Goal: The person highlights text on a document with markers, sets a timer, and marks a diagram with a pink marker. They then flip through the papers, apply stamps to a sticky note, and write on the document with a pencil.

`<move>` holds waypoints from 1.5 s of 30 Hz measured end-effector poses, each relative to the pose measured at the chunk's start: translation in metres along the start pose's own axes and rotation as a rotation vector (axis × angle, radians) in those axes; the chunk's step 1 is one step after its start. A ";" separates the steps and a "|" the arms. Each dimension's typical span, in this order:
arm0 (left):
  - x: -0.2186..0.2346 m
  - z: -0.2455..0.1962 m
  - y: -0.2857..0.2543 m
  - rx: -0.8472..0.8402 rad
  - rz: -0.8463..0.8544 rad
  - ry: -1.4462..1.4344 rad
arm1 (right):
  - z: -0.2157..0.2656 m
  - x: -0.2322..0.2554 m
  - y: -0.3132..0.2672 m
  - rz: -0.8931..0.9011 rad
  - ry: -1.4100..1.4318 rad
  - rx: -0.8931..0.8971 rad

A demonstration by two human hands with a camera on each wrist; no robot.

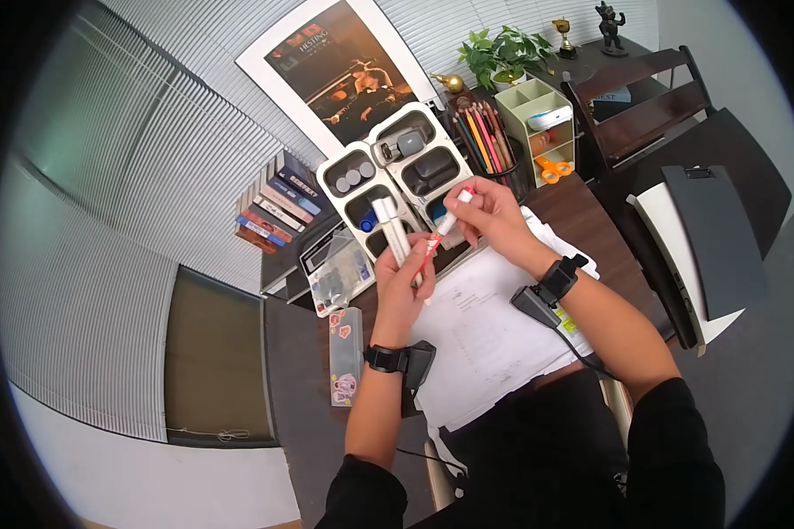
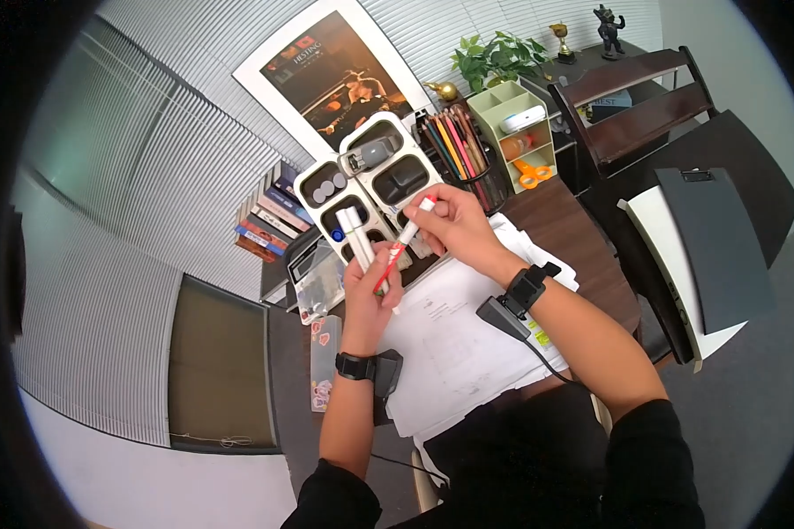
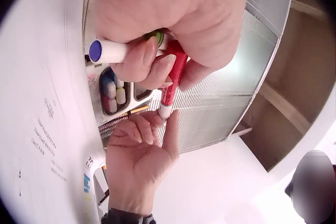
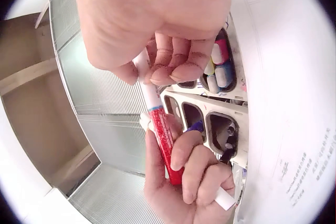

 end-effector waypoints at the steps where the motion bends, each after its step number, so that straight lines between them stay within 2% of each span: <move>1: 0.004 0.000 0.000 -0.020 0.000 -0.001 | 0.000 0.002 0.002 -0.012 0.020 0.027; 4: 0.008 -0.003 -0.005 -0.048 -0.050 -0.089 | 0.005 0.004 0.002 -0.015 0.008 0.060; 6: 0.017 -0.005 -0.007 -0.062 -0.104 -0.183 | 0.012 0.008 0.002 -0.098 0.024 0.057; 8: 0.031 -0.008 -0.008 -0.232 -0.190 -0.298 | 0.013 0.014 0.003 -0.099 0.046 0.093; 9: 0.035 -0.008 -0.008 -0.256 -0.274 -0.330 | 0.017 0.014 0.003 -0.092 0.027 0.106; 11: 0.042 -0.005 -0.005 -0.308 -0.332 -0.347 | 0.024 0.003 0.002 -0.050 -0.024 0.103; 13: 0.047 -0.004 -0.005 -0.347 -0.364 -0.327 | 0.038 -0.012 -0.004 -0.045 -0.144 0.206; 14: 0.049 -0.002 -0.004 -0.326 -0.388 -0.327 | 0.041 -0.020 -0.003 -0.014 -0.176 0.181; 16: 0.051 -0.002 -0.002 -0.351 -0.422 -0.352 | 0.053 -0.039 -0.009 -0.006 -0.377 0.327; 17: 0.052 -0.004 -0.002 -0.372 -0.430 -0.352 | 0.055 -0.048 -0.009 0.009 -0.427 0.333; 20: 0.058 -0.008 -0.001 -0.400 -0.450 -0.353 | 0.059 -0.075 -0.004 0.052 -0.650 0.331; 22: 0.061 -0.010 -0.002 -0.396 -0.454 -0.385 | 0.051 -0.083 0.004 0.053 -0.701 0.325; 26: 0.065 -0.014 -0.004 -0.384 -0.459 -0.433 | 0.035 -0.088 0.023 0.080 -0.751 0.234; 28: 0.066 -0.015 -0.004 -0.373 -0.470 -0.451 | 0.030 -0.093 0.024 0.129 -0.906 0.132; 32: 0.069 -0.015 -0.003 -0.354 -0.486 -0.489 | 0.045 -0.107 0.012 0.149 -1.291 0.368; 33: 0.069 -0.015 -0.003 -0.349 -0.485 -0.498 | 0.050 -0.113 0.006 0.153 -1.338 0.434; 34: 0.070 -0.016 -0.003 -0.366 -0.472 -0.494 | 0.053 -0.116 0.003 0.150 -1.345 0.427; 36: 0.070 -0.017 -0.003 -0.373 -0.451 -0.488 | 0.059 -0.128 -0.005 0.256 -1.519 0.501; 38: 0.070 -0.018 -0.003 -0.376 -0.460 -0.487 | 0.067 -0.140 -0.013 0.282 -1.559 0.520; 40: 0.068 -0.018 -0.003 -0.361 -0.464 -0.487 | 0.070 -0.154 -0.025 0.436 -1.703 0.620; 42: 0.068 -0.019 -0.005 -0.384 -0.472 -0.469 | 0.080 -0.169 -0.040 0.472 -1.718 0.638; 44: 0.068 -0.021 -0.005 -0.409 -0.493 -0.447 | 0.091 -0.192 -0.066 0.634 -1.791 0.695; 45: 0.069 -0.019 -0.005 -0.411 -0.481 -0.453 | 0.102 -0.208 -0.085 0.683 -1.719 0.720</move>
Point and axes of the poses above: each hand's wrist, its own y-axis towards the middle knuckle, its own x-axis out of the back of the hand, z = x × y, the point moved 4 cm from there along y, towards the middle knuckle, and after that the axes turned 1 degree about -x, right-handed, at the moved point
